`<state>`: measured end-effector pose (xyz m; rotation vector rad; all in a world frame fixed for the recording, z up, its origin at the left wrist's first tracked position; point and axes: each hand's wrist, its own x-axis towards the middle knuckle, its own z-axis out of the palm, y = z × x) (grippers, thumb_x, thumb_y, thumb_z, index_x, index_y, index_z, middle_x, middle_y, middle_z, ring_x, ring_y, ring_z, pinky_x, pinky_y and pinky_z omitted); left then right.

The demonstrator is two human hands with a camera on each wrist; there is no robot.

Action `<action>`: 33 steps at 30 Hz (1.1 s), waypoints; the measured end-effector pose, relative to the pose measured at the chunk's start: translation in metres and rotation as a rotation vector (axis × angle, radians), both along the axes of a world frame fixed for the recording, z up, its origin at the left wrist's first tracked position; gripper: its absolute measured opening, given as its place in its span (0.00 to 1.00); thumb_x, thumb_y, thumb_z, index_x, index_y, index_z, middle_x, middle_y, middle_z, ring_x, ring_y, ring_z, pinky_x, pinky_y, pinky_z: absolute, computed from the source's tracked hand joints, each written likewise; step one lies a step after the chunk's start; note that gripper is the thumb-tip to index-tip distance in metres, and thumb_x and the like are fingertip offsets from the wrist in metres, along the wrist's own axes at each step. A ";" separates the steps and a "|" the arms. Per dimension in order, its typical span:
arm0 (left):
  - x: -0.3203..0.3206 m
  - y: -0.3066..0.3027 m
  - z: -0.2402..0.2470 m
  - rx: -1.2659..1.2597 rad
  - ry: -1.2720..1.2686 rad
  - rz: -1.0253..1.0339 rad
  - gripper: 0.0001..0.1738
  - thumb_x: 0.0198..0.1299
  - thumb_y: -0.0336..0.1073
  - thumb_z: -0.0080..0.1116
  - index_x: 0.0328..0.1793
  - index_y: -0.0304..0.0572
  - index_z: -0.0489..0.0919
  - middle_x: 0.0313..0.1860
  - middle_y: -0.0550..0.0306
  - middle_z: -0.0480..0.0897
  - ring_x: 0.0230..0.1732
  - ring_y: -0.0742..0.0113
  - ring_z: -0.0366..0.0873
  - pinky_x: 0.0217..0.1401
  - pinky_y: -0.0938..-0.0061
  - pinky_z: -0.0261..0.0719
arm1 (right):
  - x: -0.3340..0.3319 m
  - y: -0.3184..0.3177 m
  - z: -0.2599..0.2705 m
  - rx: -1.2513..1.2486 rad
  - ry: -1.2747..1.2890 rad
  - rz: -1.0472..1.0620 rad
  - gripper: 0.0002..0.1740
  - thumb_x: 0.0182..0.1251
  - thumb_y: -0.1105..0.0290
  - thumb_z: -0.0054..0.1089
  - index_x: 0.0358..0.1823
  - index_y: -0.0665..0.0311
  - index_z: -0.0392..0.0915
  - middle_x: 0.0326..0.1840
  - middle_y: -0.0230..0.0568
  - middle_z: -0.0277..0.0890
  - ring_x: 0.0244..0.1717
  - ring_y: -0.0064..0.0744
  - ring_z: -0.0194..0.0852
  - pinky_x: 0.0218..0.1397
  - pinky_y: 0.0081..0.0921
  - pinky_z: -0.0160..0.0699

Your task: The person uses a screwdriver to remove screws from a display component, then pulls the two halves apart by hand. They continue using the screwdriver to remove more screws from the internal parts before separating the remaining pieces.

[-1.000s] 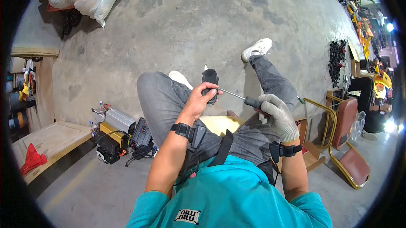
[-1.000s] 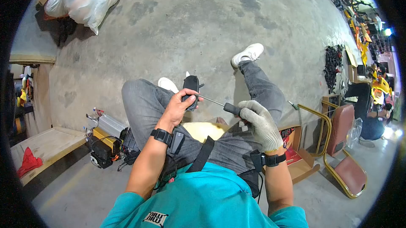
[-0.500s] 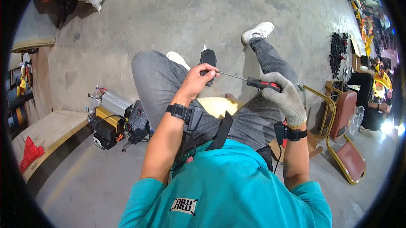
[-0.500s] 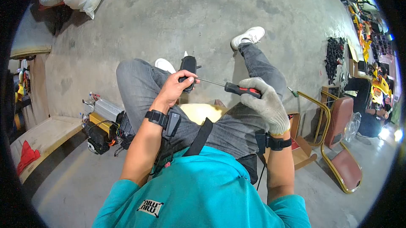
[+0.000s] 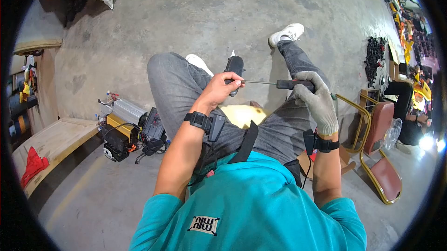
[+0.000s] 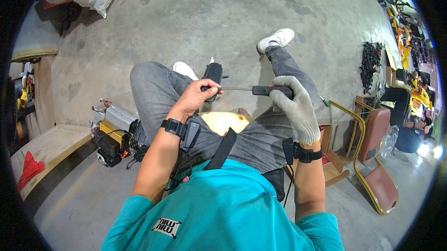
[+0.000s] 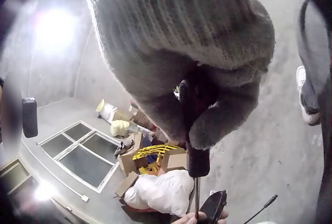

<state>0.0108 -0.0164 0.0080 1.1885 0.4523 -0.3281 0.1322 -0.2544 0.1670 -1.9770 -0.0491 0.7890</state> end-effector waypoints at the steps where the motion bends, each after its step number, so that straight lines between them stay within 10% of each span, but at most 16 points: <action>1: 0.001 0.001 0.006 0.022 0.015 -0.017 0.11 0.69 0.31 0.59 0.55 0.35 0.83 0.47 0.55 0.87 0.49 0.70 0.82 0.56 0.75 0.76 | 0.000 -0.001 -0.002 0.002 -0.001 -0.001 0.14 0.65 0.70 0.63 0.51 0.66 0.79 0.33 0.29 0.76 0.32 0.16 0.73 0.36 0.17 0.74; 8: 0.004 0.005 0.013 -0.124 0.015 0.303 0.39 0.66 0.20 0.50 0.83 0.36 0.52 0.69 0.40 0.72 0.56 0.54 0.84 0.53 0.70 0.83 | 0.002 -0.013 -0.010 0.163 -0.024 -0.169 0.15 0.65 0.73 0.63 0.52 0.67 0.78 0.37 0.34 0.78 0.32 0.19 0.74 0.36 0.19 0.76; 18: 0.004 0.012 -0.010 -0.209 -0.023 0.436 0.28 0.61 0.20 0.57 0.69 0.31 0.69 0.55 0.49 0.80 0.48 0.56 0.85 0.48 0.71 0.84 | 0.000 -0.017 -0.018 0.328 0.056 -0.297 0.15 0.66 0.73 0.61 0.52 0.70 0.77 0.37 0.37 0.77 0.32 0.22 0.75 0.34 0.18 0.76; 24: 0.000 0.004 -0.004 0.739 0.121 0.269 0.32 0.53 0.25 0.62 0.68 0.36 0.75 0.59 0.47 0.67 0.52 0.53 0.78 0.58 0.66 0.78 | -0.001 -0.016 -0.017 0.334 0.050 -0.304 0.15 0.66 0.72 0.61 0.52 0.70 0.77 0.36 0.36 0.77 0.32 0.21 0.75 0.33 0.17 0.75; 31: 0.001 0.005 -0.008 0.586 0.039 0.160 0.29 0.57 0.26 0.64 0.67 0.34 0.75 0.56 0.47 0.74 0.53 0.59 0.78 0.57 0.69 0.76 | 0.000 -0.017 -0.017 0.316 0.030 -0.283 0.15 0.66 0.72 0.62 0.52 0.69 0.77 0.37 0.36 0.77 0.32 0.21 0.76 0.33 0.17 0.76; 33: 0.003 0.009 -0.004 0.155 0.140 0.193 0.27 0.61 0.26 0.61 0.69 0.37 0.74 0.48 0.49 0.81 0.44 0.65 0.81 0.50 0.71 0.78 | -0.001 -0.018 -0.017 0.349 0.047 -0.293 0.15 0.66 0.72 0.62 0.52 0.69 0.77 0.37 0.36 0.77 0.33 0.21 0.76 0.34 0.17 0.76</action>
